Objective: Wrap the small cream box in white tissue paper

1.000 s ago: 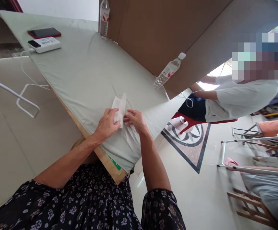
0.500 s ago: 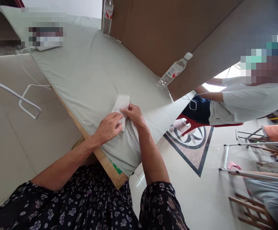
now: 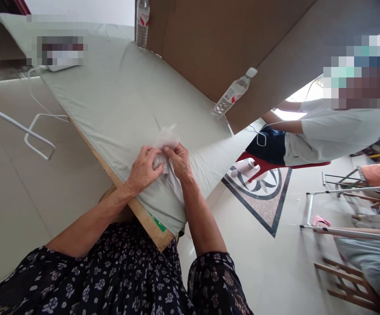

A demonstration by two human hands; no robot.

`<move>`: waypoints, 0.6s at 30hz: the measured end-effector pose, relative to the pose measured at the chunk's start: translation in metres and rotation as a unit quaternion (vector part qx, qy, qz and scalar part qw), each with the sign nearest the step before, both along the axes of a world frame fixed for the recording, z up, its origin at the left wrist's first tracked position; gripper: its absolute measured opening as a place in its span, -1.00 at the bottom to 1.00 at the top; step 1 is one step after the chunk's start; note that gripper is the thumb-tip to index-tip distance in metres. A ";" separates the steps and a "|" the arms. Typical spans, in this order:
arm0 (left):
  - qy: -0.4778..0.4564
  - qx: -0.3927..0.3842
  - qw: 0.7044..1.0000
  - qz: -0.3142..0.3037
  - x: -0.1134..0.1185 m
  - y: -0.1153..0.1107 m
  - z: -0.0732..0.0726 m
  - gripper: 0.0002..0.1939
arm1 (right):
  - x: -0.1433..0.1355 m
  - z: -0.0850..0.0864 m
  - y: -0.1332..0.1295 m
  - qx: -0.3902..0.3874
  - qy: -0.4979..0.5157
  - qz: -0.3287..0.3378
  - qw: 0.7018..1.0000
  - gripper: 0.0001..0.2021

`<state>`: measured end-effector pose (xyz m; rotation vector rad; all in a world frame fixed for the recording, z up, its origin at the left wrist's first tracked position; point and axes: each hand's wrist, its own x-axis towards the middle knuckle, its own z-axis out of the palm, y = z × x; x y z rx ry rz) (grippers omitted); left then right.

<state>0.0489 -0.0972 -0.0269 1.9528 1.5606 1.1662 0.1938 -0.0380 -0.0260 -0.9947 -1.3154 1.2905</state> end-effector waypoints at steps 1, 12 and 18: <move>-0.004 0.005 1.000 0.019 0.000 -0.001 -0.001 -0.59 | 0.002 0.001 -0.003 0.009 -0.013 0.004 1.000 -0.68; -0.031 -0.047 0.996 -0.070 -0.021 0.014 0.000 -0.70 | 0.038 0.007 -0.033 0.173 -0.225 0.072 0.956 -0.80; -0.041 -0.061 0.992 -0.099 -0.023 0.015 0.003 -0.86 | 0.045 0.000 -0.048 0.238 -0.328 0.085 0.910 -0.56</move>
